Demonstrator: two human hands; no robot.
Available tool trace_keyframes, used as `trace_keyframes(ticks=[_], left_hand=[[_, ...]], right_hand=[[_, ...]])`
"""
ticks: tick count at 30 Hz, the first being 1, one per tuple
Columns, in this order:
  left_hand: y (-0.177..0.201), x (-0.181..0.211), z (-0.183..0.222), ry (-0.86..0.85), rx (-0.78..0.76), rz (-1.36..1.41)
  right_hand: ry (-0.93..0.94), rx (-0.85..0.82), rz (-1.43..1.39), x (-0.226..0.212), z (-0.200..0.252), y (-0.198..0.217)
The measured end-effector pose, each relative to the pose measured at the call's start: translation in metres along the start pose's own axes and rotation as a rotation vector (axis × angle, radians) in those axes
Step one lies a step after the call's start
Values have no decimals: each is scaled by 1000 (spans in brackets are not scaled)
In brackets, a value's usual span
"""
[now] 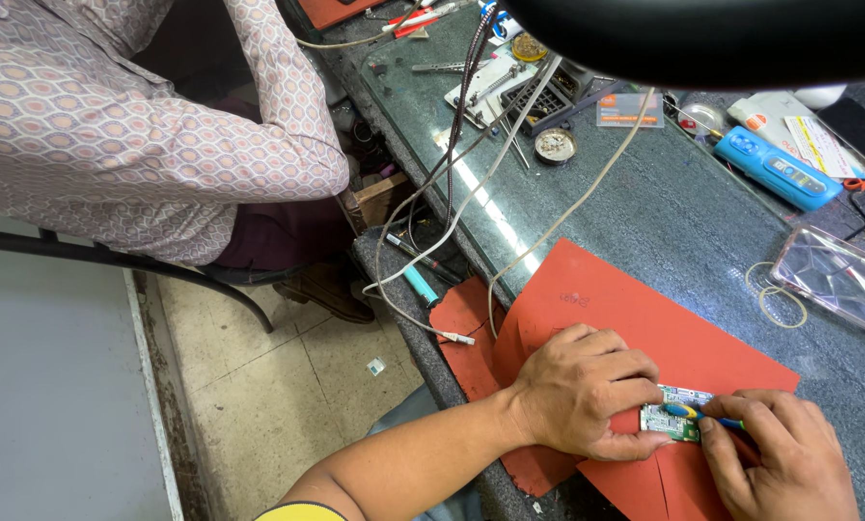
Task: The person applies adhesive from a yellow bottle to the internal chassis of a mobile phone and presses a green circuit board into place.
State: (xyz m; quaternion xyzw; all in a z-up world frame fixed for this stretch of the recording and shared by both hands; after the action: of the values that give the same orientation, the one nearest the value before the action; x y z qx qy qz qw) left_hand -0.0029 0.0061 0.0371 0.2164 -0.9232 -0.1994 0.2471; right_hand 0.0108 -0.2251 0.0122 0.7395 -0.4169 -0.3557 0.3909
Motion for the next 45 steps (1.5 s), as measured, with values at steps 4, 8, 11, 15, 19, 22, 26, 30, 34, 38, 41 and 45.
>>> trace_keyframes(ticks=[4, 8, 11, 15, 19, 22, 26, 30, 34, 38, 41, 45], left_hand=[[0, 0, 0, 1, -5, -1], [0, 1, 0, 2, -7, 0], [0, 0, -1, 2, -10, 10], [-1, -2, -1, 4, -14, 11], [-3, -2, -1, 5, -18, 13], [-2, -2, -1, 2, -18, 9], [-1, -2, -1, 5, -22, 11], [-1, -2, -2, 2, -19, 9], [2, 0, -6, -1, -21, 19], [0, -3, -12, -21, -56, -1], [-4, -4, -15, -43, -58, -4], [-11, -1, -19, -23, -88, 48]], right_hand=[[1, 1, 3, -3, -2, 2], [-18, -8, 8, -6, -1, 4], [-14, 9, -10, -8, -2, 6], [-18, -6, -27, -11, -4, 8], [-14, 25, -44, -17, -4, 13], [-17, 20, -49, -17, -5, 13], [-15, 16, -50, -17, -5, 12], [4, 32, -70, -18, -5, 14], [-3, 24, -81, -27, -11, 21], [-10, 73, -103, -39, -19, 36], [142, 83, -174, -50, -17, 46], [41, 68, -132, -39, -23, 48]])
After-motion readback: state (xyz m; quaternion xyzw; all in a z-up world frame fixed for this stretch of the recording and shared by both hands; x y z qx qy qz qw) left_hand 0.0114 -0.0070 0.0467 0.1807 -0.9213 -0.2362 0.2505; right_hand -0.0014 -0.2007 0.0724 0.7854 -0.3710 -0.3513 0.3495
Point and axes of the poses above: each hand's wrist, its own z-axis away from the middle knuckle, its own y-axis out of the back of the hand, x = y × z, the point moved 5 cm from there along -z, towards the middle knuckle, and after that the axes turned 5 degrees about x, right-handed, at the moved point
